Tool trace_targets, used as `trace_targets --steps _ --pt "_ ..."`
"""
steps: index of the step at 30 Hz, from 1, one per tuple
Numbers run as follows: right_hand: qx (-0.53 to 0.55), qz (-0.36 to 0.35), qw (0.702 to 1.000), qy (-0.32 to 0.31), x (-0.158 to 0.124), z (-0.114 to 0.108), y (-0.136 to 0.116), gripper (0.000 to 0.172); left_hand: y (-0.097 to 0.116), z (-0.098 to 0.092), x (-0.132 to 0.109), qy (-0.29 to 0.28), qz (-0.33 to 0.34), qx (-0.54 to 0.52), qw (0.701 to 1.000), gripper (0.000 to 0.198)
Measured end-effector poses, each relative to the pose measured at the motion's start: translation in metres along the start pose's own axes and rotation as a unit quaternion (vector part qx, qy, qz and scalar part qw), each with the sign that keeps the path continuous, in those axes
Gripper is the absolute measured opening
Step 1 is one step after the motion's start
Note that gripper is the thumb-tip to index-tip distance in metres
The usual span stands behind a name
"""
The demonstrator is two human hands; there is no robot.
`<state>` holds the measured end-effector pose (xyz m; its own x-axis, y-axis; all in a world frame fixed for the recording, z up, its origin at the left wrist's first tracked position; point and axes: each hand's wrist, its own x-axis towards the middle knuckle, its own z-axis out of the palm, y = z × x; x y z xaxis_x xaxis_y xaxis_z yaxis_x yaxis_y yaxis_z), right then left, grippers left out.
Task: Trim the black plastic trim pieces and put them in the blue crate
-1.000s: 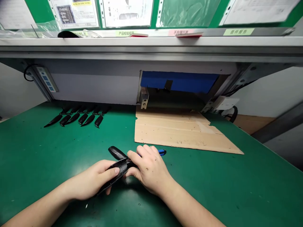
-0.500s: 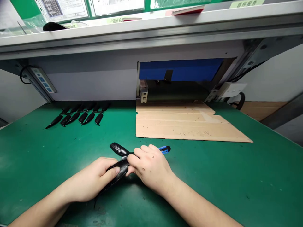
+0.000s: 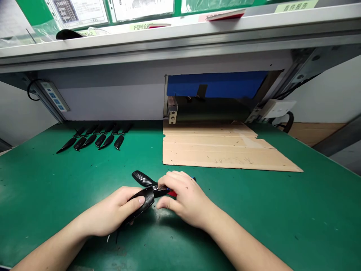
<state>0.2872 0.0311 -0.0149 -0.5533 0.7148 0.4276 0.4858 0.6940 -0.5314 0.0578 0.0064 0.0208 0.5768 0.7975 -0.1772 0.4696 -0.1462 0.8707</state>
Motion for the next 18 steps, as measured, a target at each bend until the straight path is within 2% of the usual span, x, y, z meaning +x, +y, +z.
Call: trace_targets --steps 4,10,14,18 --pt "-0.186 -0.055 0.98 0.041 -0.002 0.007 -0.004 0.07 -0.003 0.002 -0.001 -0.047 -0.037 -0.079 0.995 0.035" --pt "-0.318 -0.096 0.942 0.052 -0.001 0.006 -0.011 0.072 -0.004 0.002 0.0 -0.07 -0.028 -0.1 0.992 0.038" --pt "-0.316 -0.085 0.944 0.028 0.0 0.01 -0.008 0.069 -0.005 0.002 0.0 -0.056 -0.041 -0.068 0.995 0.035" --pt "-0.177 -0.068 0.981 -0.046 -0.002 0.013 0.001 0.065 -0.004 0.005 -0.001 -0.026 -0.029 -0.006 0.999 0.034"
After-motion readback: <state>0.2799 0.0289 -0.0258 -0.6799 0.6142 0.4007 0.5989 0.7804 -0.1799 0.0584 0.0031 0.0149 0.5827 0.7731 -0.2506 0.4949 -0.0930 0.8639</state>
